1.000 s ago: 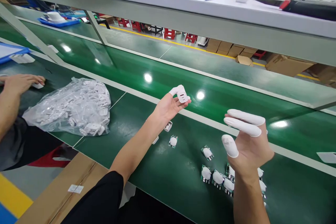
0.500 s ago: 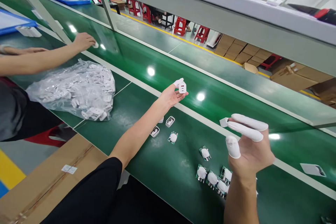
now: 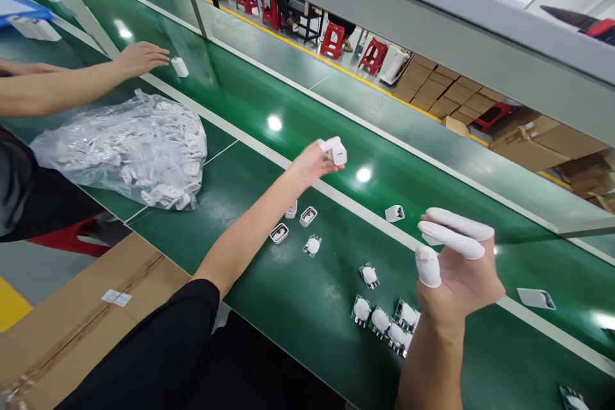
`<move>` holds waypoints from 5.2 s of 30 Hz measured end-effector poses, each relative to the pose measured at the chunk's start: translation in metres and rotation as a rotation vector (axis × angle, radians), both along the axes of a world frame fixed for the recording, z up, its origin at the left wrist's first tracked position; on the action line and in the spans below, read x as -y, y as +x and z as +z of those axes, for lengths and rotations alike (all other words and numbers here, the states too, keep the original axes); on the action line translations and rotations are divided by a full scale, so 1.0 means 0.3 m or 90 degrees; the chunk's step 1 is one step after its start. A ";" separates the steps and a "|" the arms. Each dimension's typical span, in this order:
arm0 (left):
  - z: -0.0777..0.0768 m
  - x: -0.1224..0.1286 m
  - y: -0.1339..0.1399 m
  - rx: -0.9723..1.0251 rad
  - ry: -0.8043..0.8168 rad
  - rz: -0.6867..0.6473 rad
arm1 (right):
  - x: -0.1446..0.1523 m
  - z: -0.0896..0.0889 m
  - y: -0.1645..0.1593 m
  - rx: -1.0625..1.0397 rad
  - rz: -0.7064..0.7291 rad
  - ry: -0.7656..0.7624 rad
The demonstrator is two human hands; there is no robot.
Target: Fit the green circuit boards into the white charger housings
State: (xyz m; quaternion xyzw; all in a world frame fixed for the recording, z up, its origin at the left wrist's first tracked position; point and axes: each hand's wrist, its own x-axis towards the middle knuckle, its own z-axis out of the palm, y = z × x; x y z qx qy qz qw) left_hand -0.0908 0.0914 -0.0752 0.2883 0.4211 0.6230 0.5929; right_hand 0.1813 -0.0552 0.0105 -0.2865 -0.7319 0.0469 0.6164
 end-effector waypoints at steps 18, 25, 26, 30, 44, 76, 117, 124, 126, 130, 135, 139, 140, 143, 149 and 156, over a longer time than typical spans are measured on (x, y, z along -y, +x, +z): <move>-0.276 -0.090 -0.309 -0.936 0.091 0.250 | -0.131 -0.094 0.084 0.049 -0.147 -0.110; -0.268 -0.083 -0.276 -1.019 0.080 0.184 | -0.303 -0.297 0.214 0.353 -0.363 -0.451; -0.260 -0.084 -0.279 -1.002 0.079 0.188 | -0.314 -0.313 0.238 0.381 -0.388 -0.470; -0.208 -0.099 -0.299 -0.855 0.058 0.264 | -0.331 -0.341 0.330 0.425 -0.444 -0.503; 0.151 0.055 -0.070 -0.346 0.411 0.059 | -0.348 -0.402 0.317 0.484 -0.369 -0.675; 0.041 0.277 0.283 -1.101 0.239 -0.683 | -0.052 -0.238 0.429 0.411 -0.157 -0.809; -0.013 0.491 0.463 -0.579 0.651 -0.243 | 0.301 -0.326 0.124 -0.214 -0.037 -0.111; -0.034 0.504 0.464 -0.527 0.622 -0.266 | 0.305 -0.342 0.114 -0.146 -0.054 -0.103; -0.035 0.507 0.466 -0.522 0.619 -0.259 | 0.308 -0.350 0.109 -0.142 -0.058 -0.106; -0.031 0.514 0.469 -0.540 0.627 -0.248 | 0.314 -0.365 0.110 -0.133 -0.063 -0.117; -0.029 0.517 0.469 -0.544 0.625 -0.244 | 0.309 -0.365 0.110 -0.126 -0.074 -0.119; -0.028 0.519 0.469 -0.549 0.614 -0.248 | 0.303 -0.359 0.106 -0.137 -0.062 -0.110; -0.028 0.520 0.469 -0.551 0.614 -0.247 | 0.303 -0.358 0.106 -0.136 -0.059 -0.110; -0.028 0.521 0.471 -0.555 0.617 -0.241 | 0.306 -0.356 0.107 -0.132 -0.060 -0.121; -0.033 0.516 0.474 -0.553 0.642 -0.234 | 0.307 -0.352 0.108 -0.135 -0.054 -0.137; -0.031 0.521 0.478 -0.585 0.636 -0.219 | 0.303 -0.349 0.112 -0.130 -0.066 -0.162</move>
